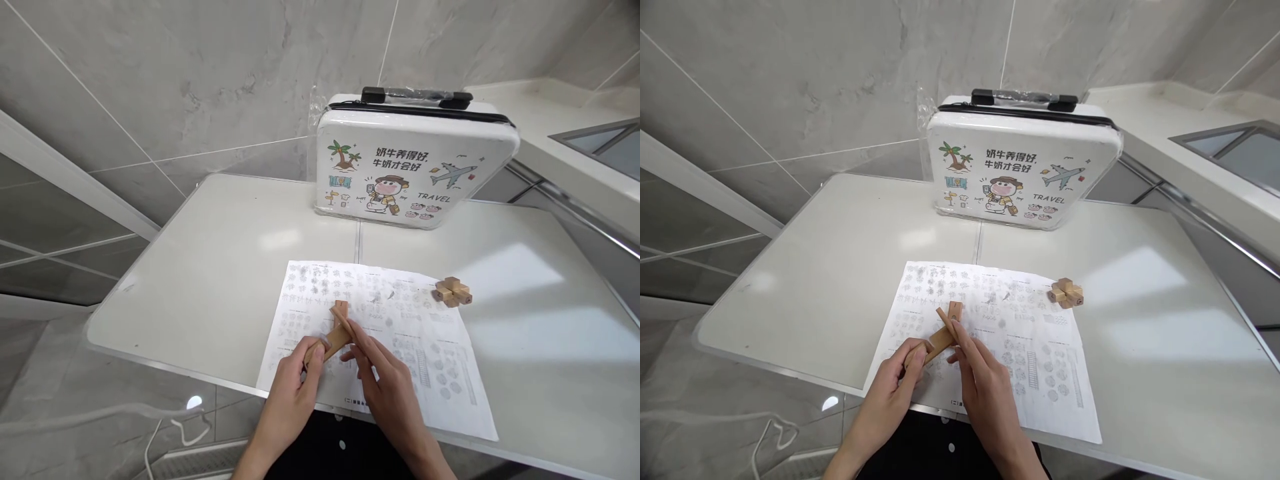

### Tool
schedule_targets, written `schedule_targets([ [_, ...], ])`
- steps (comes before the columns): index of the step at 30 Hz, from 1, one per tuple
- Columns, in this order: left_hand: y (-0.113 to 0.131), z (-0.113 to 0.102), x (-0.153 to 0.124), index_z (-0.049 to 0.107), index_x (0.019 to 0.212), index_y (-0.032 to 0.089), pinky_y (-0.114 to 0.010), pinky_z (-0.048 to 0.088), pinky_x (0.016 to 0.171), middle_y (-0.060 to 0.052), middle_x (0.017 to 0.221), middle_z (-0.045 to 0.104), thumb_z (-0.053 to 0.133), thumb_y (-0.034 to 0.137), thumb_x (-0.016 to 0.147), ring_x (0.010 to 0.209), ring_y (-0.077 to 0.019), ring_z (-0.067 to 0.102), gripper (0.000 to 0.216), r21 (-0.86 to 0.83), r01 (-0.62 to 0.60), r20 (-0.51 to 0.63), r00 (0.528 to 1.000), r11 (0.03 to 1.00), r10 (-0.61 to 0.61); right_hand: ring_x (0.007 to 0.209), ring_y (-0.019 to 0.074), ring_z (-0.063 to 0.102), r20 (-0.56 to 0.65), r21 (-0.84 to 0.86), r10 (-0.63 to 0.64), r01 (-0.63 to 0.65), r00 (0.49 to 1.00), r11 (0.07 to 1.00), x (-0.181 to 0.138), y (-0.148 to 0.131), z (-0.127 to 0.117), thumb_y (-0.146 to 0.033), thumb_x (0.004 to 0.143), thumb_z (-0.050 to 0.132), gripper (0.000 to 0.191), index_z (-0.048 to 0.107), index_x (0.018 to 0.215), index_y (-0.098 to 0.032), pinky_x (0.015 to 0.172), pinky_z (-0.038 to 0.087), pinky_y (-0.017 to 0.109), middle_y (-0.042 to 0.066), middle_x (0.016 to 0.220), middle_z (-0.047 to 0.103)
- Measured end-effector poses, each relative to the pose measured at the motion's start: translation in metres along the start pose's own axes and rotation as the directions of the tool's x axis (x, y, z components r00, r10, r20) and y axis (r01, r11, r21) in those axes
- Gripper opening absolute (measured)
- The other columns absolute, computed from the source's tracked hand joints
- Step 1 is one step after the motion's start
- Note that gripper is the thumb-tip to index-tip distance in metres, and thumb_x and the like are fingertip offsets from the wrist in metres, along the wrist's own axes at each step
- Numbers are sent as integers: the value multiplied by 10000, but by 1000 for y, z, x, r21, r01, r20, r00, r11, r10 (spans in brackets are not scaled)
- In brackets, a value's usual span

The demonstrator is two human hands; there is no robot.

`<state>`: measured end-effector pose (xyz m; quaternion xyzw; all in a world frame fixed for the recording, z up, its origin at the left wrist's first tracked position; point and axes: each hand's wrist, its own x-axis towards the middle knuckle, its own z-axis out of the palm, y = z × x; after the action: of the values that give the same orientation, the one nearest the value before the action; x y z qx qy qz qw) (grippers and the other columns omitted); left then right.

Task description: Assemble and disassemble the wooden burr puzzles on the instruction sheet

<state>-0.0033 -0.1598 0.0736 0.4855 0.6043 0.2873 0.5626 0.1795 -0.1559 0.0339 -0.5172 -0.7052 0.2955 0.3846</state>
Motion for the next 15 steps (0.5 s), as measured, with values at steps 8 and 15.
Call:
schedule_targets([
  [8, 5, 9, 1, 623, 1084, 211, -263, 248, 540, 67, 660, 346, 416, 608, 1084, 575, -128, 280, 447, -10, -43, -63, 997, 999, 42, 841, 198, 803, -4, 5, -20, 20, 1000, 1000, -2, -10, 6, -211, 1142, 398, 588, 308, 1703, -363, 617, 657, 263, 70, 1038, 809],
  [15, 4, 7, 1, 650, 1102, 204, -256, 277, 532, 47, 679, 432, 418, 588, 1088, 576, -128, 331, 449, 13, -56, -73, 996, 998, 57, 875, 197, 815, 24, 33, -33, 32, 999, 999, -1, -11, 5, -173, 1132, 396, 608, 317, 1696, -388, 643, 669, 277, 73, 1124, 807],
])
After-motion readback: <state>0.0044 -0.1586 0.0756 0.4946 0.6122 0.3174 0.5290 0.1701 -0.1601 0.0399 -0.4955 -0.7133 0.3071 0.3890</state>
